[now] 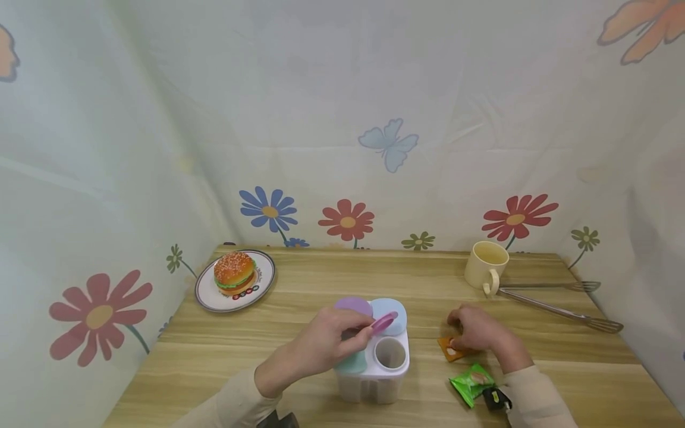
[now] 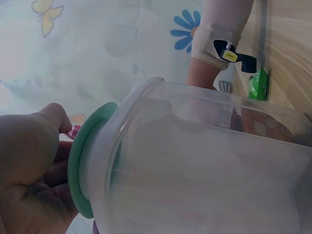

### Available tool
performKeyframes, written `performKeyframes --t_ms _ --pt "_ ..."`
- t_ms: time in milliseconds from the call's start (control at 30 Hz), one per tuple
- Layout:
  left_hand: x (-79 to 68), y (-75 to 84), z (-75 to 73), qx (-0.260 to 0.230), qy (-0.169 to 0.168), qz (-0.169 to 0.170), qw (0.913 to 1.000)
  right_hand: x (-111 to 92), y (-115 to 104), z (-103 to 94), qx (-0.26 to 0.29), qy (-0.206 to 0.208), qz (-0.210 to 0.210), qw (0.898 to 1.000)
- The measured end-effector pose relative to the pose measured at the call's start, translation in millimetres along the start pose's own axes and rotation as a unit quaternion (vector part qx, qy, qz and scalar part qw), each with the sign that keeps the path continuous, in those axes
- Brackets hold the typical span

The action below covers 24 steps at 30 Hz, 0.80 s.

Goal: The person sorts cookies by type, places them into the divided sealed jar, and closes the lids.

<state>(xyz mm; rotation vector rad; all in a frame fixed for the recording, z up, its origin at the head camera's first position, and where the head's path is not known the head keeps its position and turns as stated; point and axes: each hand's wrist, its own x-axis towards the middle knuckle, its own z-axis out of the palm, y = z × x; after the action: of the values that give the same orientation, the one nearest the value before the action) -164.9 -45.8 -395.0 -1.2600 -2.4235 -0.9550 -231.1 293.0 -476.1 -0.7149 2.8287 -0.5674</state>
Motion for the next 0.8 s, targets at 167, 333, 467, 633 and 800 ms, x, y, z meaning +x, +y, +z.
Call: performKeyframes --t_ms 167,333,467,633,800 --pt "-0.2 -0.1 0.3 0.001 0.0 0.0 1.0 -1 -3 -0.9 0.001 -0.017 0.005 1.0" --pt "0.0 0.1 0.2 -0.003 -0.003 -0.002 1.0 -4 -6 -1.8 0.005 -0.019 -0.01 1.0" --pt "0.0 0.2 -0.3 -0.003 -0.001 0.001 1.0 -5 -10 -1.8 0.005 -0.021 -0.01 1.0" --pt "-0.5 0.1 -0.3 -0.002 0.002 0.005 1.0 -5 -12 -1.9 0.004 -0.03 0.002 1.0" --pt "-0.1 -0.1 0.5 0.001 0.006 0.011 0.9999 -4 -11 -0.9 0.0 -0.038 -0.007 0.999"
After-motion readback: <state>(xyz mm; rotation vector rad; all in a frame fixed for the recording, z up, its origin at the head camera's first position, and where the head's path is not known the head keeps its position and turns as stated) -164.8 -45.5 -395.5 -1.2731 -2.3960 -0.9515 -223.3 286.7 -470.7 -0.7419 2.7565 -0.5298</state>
